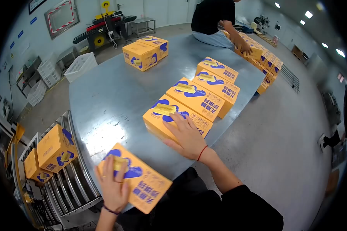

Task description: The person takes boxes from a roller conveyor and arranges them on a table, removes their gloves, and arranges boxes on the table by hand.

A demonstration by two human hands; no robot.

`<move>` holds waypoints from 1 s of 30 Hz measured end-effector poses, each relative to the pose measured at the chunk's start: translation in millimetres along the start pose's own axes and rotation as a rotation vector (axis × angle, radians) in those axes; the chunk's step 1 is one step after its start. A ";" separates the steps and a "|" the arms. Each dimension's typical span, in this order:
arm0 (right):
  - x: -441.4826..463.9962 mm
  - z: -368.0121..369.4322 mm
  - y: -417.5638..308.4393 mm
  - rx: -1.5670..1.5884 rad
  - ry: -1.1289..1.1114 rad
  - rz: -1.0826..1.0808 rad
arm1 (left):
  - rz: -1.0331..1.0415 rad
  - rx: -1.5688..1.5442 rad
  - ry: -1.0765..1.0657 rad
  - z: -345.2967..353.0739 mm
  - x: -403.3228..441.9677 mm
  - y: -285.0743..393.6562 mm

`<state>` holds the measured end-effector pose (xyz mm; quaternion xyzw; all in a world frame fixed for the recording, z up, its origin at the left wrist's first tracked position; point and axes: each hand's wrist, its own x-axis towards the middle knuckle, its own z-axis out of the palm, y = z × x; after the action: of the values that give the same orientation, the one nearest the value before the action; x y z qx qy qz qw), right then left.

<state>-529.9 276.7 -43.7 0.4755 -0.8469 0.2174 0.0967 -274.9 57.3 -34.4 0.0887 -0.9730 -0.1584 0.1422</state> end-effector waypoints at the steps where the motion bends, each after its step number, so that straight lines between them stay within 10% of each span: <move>1: 0.0 -0.5 1.7 -0.002 0.000 0.009 | 0.029 -0.034 0.009 10.0 13.8 17.5; 17: -13.8 -15.4 32.9 -0.097 -0.003 0.110 | 0.191 -0.087 0.418 123.6 222.3 82.8; 30: 43.1 0.4 48.4 -0.230 -0.014 0.112 | 0.210 0.205 0.216 91.3 247.4 28.5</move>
<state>-593.7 265.5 -41.4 0.4146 -0.8922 0.1204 0.1324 -539.9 55.9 -46.4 0.0172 -0.9671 -0.0321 0.2516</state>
